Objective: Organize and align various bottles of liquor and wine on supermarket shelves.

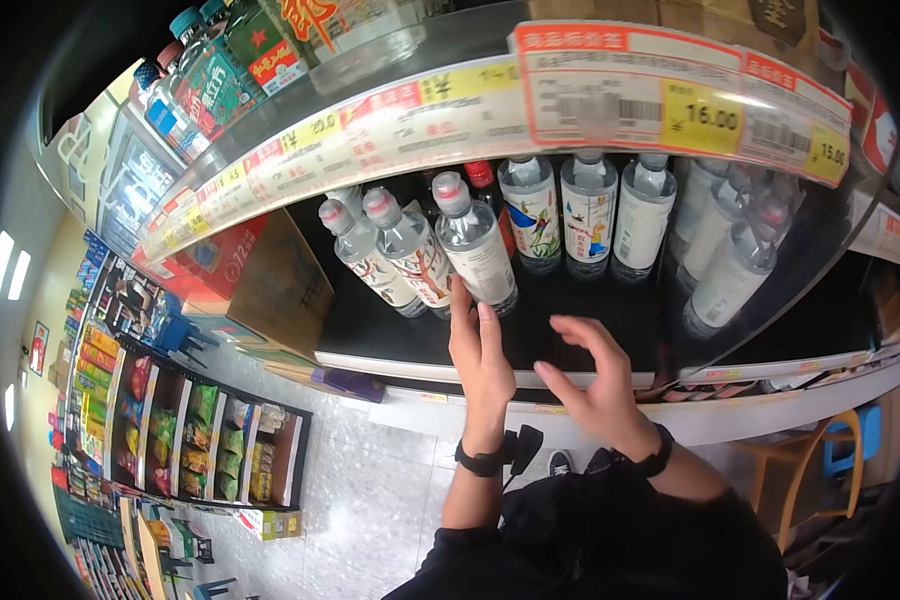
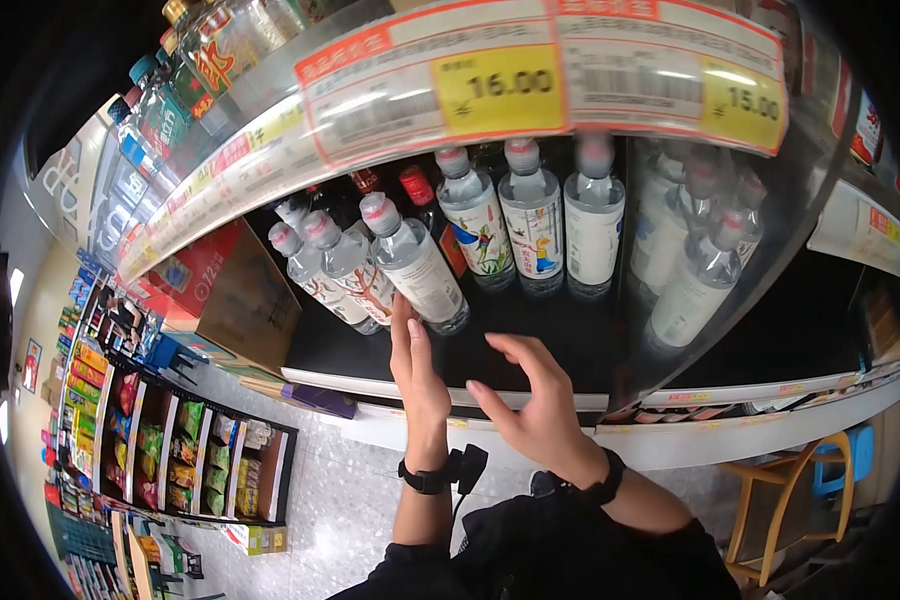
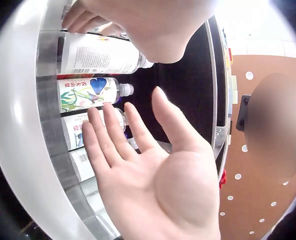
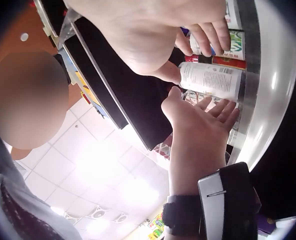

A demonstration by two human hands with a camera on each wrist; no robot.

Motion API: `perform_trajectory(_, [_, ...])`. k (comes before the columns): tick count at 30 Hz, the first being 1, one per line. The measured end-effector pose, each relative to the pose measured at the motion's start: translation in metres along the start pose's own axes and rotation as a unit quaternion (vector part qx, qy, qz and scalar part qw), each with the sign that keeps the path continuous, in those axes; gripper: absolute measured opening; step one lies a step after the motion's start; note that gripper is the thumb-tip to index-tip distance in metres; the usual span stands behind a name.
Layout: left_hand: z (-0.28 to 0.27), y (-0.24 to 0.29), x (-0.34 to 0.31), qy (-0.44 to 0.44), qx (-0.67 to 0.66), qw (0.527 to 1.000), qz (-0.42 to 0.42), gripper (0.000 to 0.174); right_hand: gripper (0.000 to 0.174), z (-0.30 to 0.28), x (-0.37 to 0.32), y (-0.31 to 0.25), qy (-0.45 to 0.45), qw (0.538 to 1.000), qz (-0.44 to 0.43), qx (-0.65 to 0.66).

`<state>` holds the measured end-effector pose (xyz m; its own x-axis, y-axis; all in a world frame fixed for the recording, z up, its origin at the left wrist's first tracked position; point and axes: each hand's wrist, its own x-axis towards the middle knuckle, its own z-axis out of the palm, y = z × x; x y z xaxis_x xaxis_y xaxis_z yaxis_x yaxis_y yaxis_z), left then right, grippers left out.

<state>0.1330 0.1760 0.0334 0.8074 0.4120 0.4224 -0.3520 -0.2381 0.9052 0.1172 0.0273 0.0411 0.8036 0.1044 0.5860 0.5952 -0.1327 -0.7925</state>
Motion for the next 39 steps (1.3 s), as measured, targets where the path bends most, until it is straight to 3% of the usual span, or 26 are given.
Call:
perform_trajectory(1, [-0.004, -0.006, 0.0, 0.002, -0.005, 1.0, -0.006, 0.06, 0.06, 0.004, 0.002, 0.006, -0.024, 1.0, 0.013, -0.005])
perform_trajectory(3, [-0.011, -0.01, 0.003, 0.006, -0.011, 1.0, -0.012, 0.061, 0.065, 0.017, 0.01, 0.012, -0.012, 1.0, 0.004, -0.021])
perform_trajectory(5, [-0.014, -0.008, 0.003, -0.052, 0.007, 0.998, -0.046, 0.061, 0.079, 0.025, 0.019, 0.02, -0.011, 0.999, 0.001, -0.047])
perform_trajectory(8, [-0.009, 0.004, 0.006, -0.068, 0.08, 0.992, 0.072, 0.063, 0.082, 0.036, 0.033, 0.028, -0.017, 0.999, 0.033, -0.032])
perform_trajectory(10, [-0.009, 0.002, 0.012, -0.088, 0.03, 0.993, 0.074, 0.063, 0.083, 0.042, 0.044, 0.027, -0.037, 0.998, 0.041, -0.007])
perform_trajectory(12, [-0.008, 0.006, 0.013, -0.111, -0.116, 0.987, 0.007, 0.063, 0.083, 0.048, 0.049, 0.03, -0.027, 0.995, 0.095, 0.002])
perform_trajectory(16, [-0.014, -0.006, 0.006, -0.08, -0.073, 0.994, -0.001, 0.068, 0.079, 0.044, 0.051, 0.027, -0.014, 0.992, 0.092, -0.086])
perform_trajectory(17, [-0.017, -0.004, 0.004, -0.08, -0.073, 0.994, -0.005, 0.068, 0.074, 0.047, 0.046, 0.036, 0.022, 0.996, 0.053, -0.066])
perform_trajectory(19, [-0.019, 0.006, -0.001, -0.108, 0.026, 0.994, 0.022, 0.068, 0.073, 0.042, 0.038, 0.036, 0.023, 0.997, 0.058, -0.039])
perform_trajectory(24, [-0.008, 0.017, -0.027, -0.076, 0.03, 0.993, 0.081, 0.069, 0.071, 0.023, 0.02, 0.016, 0.052, 0.996, 0.041, 0.06])
perform_trajectory(26, [-0.002, 0.022, -0.039, -0.04, -0.011, 0.991, 0.127, 0.068, 0.073, 0.006, 0.016, -0.007, 0.017, 0.999, 0.01, -0.03])
perform_trajectory(28, [0.001, 0.031, -0.056, -0.022, -0.028, 0.994, 0.108, 0.069, 0.071, -0.009, 0.011, -0.024, 0.027, 1.0, -0.001, -0.013])
perform_trajectory(30, [-0.001, 0.043, -0.069, -0.021, 0.008, 0.99, 0.141, 0.078, 0.072, -0.028, 0.008, -0.038, 0.022, 0.991, -0.112, -0.072])
perform_trajectory(32, [0.006, 0.06, -0.081, 0.011, 0.009, 0.988, 0.152, 0.097, 0.073, -0.042, -0.001, -0.039, 0.047, 0.981, -0.162, -0.093])
perform_trajectory(35, [0.008, 0.072, -0.101, 0.02, 0.059, 0.974, 0.217, 0.098, 0.073, -0.073, -0.016, -0.047, 0.047, 0.976, -0.181, -0.112])
perform_trajectory(36, [0.0, 0.086, -0.097, -0.033, 0.117, 0.956, 0.268, 0.097, 0.073, -0.084, -0.022, -0.049, 0.037, 0.976, -0.186, -0.103])
perform_trajectory(38, [0.001, 0.106, -0.102, -0.051, 0.185, 0.928, 0.318, 0.096, 0.074, -0.103, -0.038, -0.044, 0.038, 0.977, -0.185, -0.101])
perform_trajectory(39, [0.004, 0.11, -0.096, -0.079, 0.162, 0.915, 0.36, 0.095, 0.073, -0.11, -0.048, -0.035, 0.012, 0.973, -0.195, -0.12])
